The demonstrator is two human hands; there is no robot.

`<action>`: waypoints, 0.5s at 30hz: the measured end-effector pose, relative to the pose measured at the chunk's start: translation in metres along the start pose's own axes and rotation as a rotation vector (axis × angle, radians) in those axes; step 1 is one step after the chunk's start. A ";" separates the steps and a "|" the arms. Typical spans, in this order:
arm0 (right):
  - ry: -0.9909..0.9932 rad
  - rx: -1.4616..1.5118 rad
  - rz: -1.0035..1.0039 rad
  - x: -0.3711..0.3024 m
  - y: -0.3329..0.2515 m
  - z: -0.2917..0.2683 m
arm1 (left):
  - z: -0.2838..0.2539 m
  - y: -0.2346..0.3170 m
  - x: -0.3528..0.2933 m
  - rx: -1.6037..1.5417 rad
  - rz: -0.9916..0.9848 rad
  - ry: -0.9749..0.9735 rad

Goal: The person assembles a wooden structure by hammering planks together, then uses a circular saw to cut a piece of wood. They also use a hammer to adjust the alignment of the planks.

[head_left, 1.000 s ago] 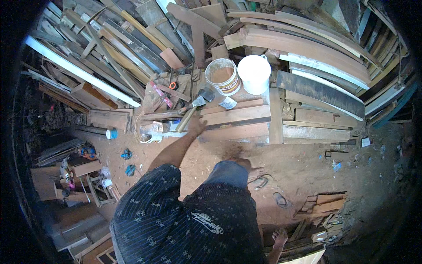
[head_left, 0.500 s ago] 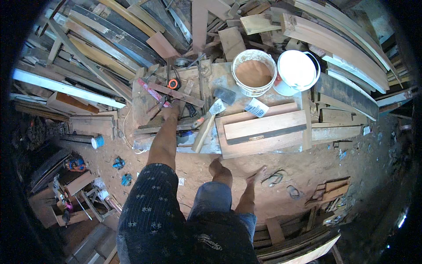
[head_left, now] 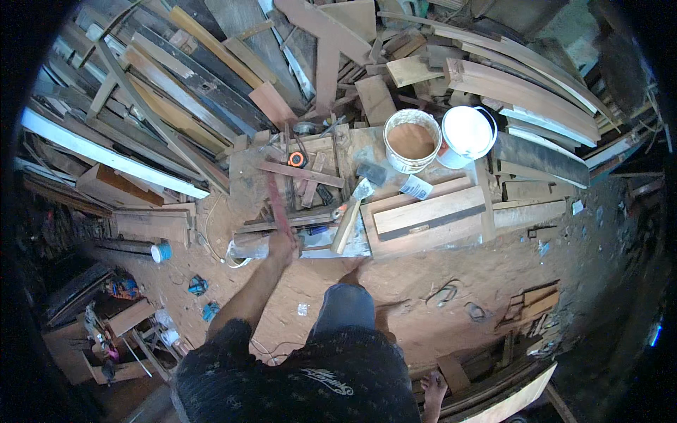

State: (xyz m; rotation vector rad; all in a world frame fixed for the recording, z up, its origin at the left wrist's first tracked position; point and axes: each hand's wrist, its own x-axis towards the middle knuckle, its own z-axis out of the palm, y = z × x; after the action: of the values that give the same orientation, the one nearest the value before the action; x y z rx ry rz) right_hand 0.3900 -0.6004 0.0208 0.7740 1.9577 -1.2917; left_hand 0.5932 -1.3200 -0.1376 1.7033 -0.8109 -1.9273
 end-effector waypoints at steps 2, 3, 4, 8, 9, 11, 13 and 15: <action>-0.180 -0.164 0.024 -0.028 -0.080 0.068 | 0.059 0.026 -0.120 -0.029 -0.019 0.065; -0.223 -0.344 -0.148 -0.026 -0.090 0.080 | 0.078 0.038 -0.176 0.008 -0.041 0.127; -0.254 -0.506 -0.318 -0.016 -0.083 0.089 | 0.091 0.045 -0.216 0.052 -0.046 0.063; -0.394 -0.335 -0.374 -0.045 -0.180 0.200 | 0.133 0.080 -0.309 0.224 -0.037 -0.263; -0.445 -0.285 -0.370 -0.053 -0.205 0.224 | 0.144 0.087 -0.318 0.268 -0.040 -0.369; -0.600 -0.145 -0.311 -0.061 -0.241 0.262 | 0.145 0.097 -0.325 0.312 -0.122 -0.544; -0.812 0.033 -0.407 -0.083 -0.283 0.295 | 0.143 0.110 -0.333 0.327 -0.275 -0.676; -0.974 0.490 -0.306 -0.091 -0.310 0.314 | 0.156 0.107 -0.327 0.203 -0.340 -1.062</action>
State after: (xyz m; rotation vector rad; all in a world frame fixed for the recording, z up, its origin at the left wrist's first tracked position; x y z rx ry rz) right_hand 0.2705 -1.0086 0.1686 -0.0247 0.9941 -1.8873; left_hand 0.4800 -1.1581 0.1839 0.8167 -1.1217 -3.1136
